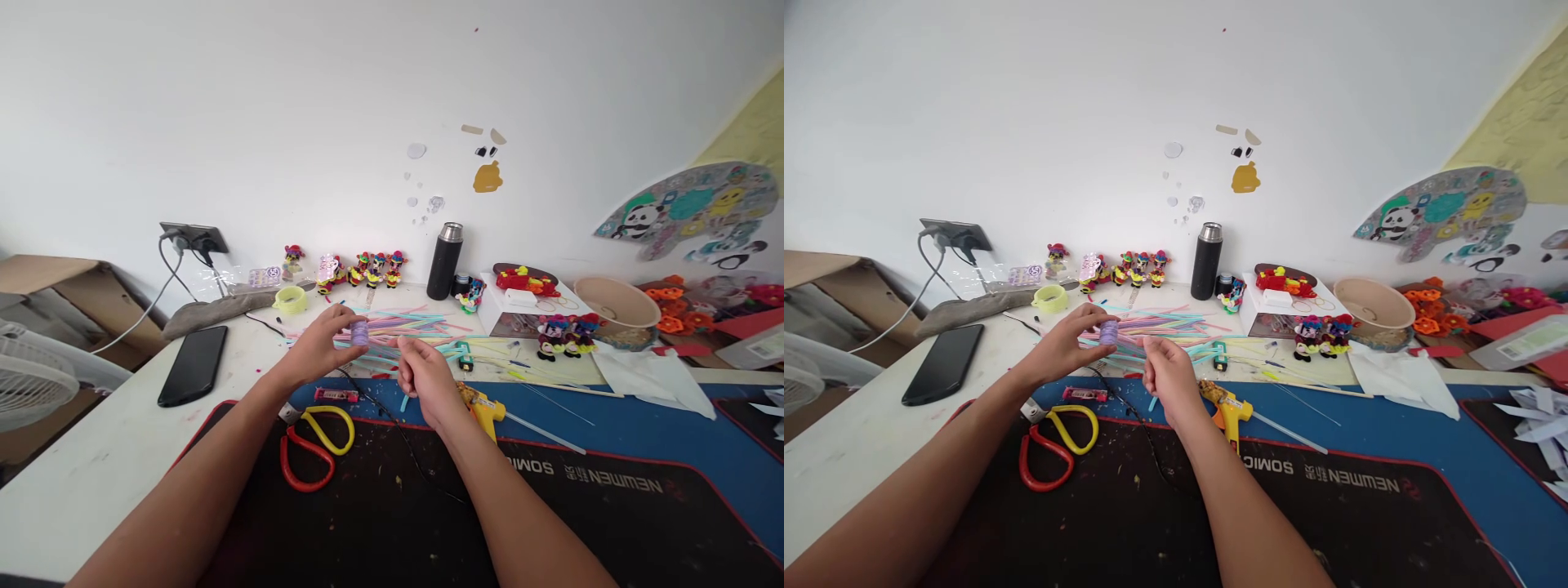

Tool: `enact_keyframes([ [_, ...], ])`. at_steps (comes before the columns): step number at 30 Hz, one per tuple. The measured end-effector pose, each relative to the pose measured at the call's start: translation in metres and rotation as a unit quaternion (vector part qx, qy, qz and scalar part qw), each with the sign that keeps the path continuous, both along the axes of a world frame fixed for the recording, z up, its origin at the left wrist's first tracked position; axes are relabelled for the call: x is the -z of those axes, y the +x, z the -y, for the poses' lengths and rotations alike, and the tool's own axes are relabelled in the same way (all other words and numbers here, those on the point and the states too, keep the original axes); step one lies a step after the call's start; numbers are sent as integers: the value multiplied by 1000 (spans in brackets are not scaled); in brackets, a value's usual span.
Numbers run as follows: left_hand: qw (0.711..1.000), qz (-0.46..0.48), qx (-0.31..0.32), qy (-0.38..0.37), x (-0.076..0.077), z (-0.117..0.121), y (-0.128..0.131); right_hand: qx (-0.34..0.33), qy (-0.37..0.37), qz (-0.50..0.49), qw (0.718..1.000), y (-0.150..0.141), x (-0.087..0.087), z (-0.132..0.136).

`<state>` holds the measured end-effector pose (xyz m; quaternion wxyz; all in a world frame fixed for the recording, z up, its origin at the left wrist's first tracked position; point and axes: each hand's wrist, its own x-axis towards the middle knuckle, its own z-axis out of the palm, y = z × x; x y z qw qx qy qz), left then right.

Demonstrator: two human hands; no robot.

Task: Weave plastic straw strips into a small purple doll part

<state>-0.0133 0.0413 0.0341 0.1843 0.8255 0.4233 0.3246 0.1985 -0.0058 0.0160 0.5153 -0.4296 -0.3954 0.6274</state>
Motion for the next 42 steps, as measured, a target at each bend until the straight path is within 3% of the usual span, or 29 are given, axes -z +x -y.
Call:
enact_keyframes([
  [6, 991, -120, 50, -31, 9, 1, -1, 13, 3, -11, 1000, 3, -1, -2],
  [10, 985, -158, 54, -41, 8, 5, 1, 5, 5, -3, 1000, 0, 0, 0],
  [20, 982, -164, 61, -69, 7, 10, 0, -7, -3, -3, 1000, -3, 1, 2],
  [31, 960, -263, 49, -76, 9, 13, 6, -39, -5, 32, 999, -7, 2, 6],
  [34, 967, -229, 59, -94, 4, 12, 4, -44, -4, 38, 998, -7, 2, 6],
  [39, 992, -106, -21, -61, 2, -2, -2, -31, 4, 32, 999, -5, 0, 4],
  [42, 990, -125, -70, -20, 2, -15, -4, -12, 11, 32, 999, -2, 0, 2],
])
